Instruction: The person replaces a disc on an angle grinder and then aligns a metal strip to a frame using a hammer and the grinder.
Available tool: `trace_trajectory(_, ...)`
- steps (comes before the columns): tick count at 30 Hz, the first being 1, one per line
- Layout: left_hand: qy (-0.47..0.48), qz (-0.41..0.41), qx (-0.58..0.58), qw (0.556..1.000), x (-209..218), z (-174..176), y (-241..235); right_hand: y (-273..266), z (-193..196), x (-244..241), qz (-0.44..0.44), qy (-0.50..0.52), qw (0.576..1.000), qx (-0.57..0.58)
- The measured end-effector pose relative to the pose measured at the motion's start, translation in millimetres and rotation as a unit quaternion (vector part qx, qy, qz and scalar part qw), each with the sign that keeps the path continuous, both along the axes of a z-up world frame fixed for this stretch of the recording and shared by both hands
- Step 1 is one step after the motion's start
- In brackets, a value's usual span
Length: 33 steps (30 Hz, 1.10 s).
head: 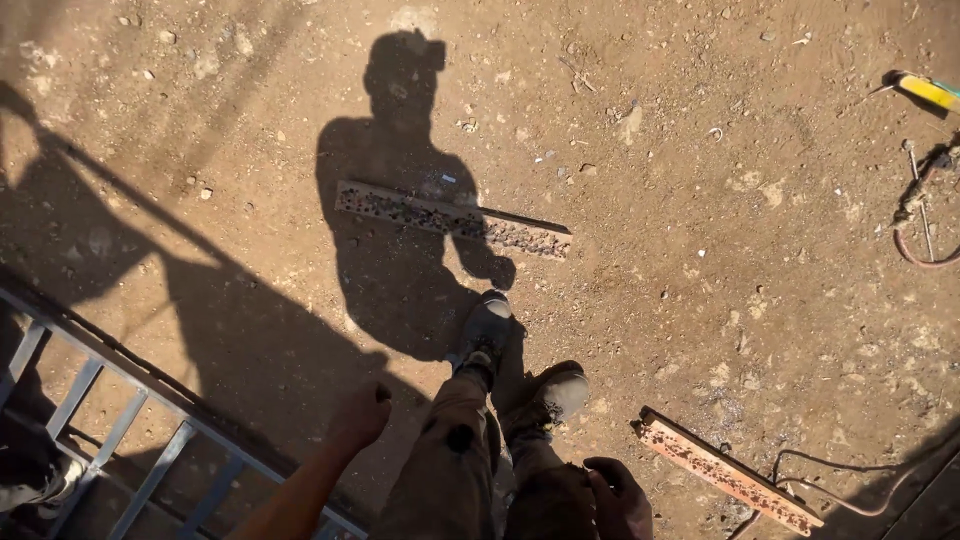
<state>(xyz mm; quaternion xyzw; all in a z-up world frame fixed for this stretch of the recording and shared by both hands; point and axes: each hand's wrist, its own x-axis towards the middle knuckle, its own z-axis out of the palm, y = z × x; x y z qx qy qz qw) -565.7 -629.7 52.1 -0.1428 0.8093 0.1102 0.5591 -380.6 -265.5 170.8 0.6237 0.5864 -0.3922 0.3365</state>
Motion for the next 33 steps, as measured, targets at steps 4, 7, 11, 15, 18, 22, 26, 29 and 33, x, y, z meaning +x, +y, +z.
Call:
trace_trajectory(4,0.040,0.036,0.026,0.998,-6.9,32.7,45.7,16.0,15.8,-38.5,0.059,-0.026,0.998,0.005)
trace_trajectory(7,0.025,0.113,0.054,0.992,-12.2,66.6,80.2,16.6,37.2,-70.4,0.019,0.024,0.999,-0.011)
trace_trajectory(11,0.033,0.177,0.094,0.979,-4.6,97.9,111.3,27.9,42.7,-92.6,0.101,0.029,0.994,-0.019)
trace_trajectory(15,0.048,0.189,0.101,0.976,19.8,115.2,113.6,47.7,30.6,-85.7,0.104,0.079,0.990,-0.046)
trace_trajectory(18,0.046,0.191,0.072,0.978,26.8,141.2,102.7,61.7,19.4,-77.8,0.060,0.107,0.990,-0.063)
trace_trajectory(22,0.067,0.224,0.038,0.972,48.6,162.9,71.1,93.3,-10.4,-49.9,0.112,0.102,0.987,-0.055)
trace_trajectory(26,0.080,0.263,0.005,0.961,52.8,178.5,48.6,136.4,-46.1,-25.5,0.231,0.031,0.972,-0.022)
trace_trajectory(29,0.102,0.284,-0.011,0.953,52.6,166.8,31.2,142.7,-22.3,-56.7,0.233,-0.015,0.972,0.002)
trace_trajectory(33,0.111,0.307,0.034,0.945,45.0,169.5,17.1,120.7,36.8,-107.9,0.208,-0.012,0.978,0.009)
